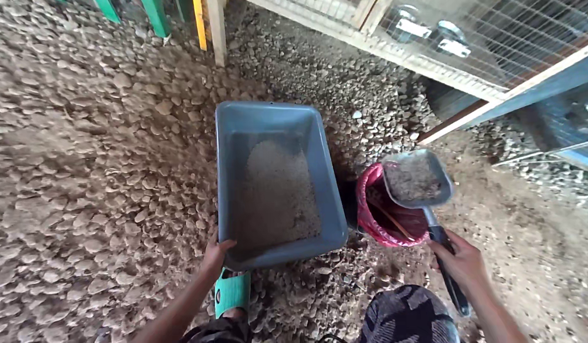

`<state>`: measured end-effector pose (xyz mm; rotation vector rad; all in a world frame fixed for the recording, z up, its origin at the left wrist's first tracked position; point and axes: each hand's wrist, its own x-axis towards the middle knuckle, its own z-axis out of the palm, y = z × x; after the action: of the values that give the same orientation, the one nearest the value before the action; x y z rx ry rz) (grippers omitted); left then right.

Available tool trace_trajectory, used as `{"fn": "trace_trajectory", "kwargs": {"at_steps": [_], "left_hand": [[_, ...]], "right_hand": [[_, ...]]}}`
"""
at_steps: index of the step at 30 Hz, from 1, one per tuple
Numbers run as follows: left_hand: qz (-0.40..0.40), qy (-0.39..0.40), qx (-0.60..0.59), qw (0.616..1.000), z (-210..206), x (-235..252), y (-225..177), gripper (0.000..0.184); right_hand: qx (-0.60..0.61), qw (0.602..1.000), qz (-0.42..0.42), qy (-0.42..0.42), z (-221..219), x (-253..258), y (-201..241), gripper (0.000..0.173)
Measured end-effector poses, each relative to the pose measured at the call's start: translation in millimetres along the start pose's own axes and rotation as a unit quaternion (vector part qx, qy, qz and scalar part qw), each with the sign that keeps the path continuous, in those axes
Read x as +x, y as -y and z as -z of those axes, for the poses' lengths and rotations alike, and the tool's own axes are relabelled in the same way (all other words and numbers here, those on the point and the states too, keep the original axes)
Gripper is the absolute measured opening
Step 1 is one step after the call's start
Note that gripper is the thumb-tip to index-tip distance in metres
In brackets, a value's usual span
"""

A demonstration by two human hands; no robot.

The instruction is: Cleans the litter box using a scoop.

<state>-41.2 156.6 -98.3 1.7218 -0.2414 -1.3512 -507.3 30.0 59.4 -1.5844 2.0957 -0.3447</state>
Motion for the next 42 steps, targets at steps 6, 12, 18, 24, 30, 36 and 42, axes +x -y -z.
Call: {"fn": "trace_trajectory", "kwargs": {"at_steps": [6,12,18,24,30,36,42], "left_hand": [[-0.047,-0.034,-0.060,0.996,-3,-8,23,0.062],[-0.065,-0.043,-0.022,0.997,19,-3,-20,0.066],[-0.098,-0.037,0.022,0.994,39,6,-71,0.070],[-0.102,-0.034,0.035,0.994,32,2,-71,0.072],[-0.114,-0.029,0.039,0.992,20,-10,-80,0.073],[-0.104,-0.025,0.039,0.993,20,-8,-82,0.071],[-0.110,-0.010,0.060,0.992,9,-17,-95,0.068]], "right_hand": [[-0.401,0.908,-0.057,0.103,-12,31,-5,0.053],[-0.331,0.939,0.095,0.027,21,23,69,0.056],[-0.382,0.864,0.276,0.177,-81,17,185,0.045],[-0.514,0.789,0.261,0.213,-149,14,220,0.027],[-0.505,0.764,0.219,0.337,-127,-6,219,0.024],[-0.428,0.789,0.128,0.421,-125,39,149,0.039],[-0.312,0.844,0.099,0.425,-147,44,93,0.043]]}}
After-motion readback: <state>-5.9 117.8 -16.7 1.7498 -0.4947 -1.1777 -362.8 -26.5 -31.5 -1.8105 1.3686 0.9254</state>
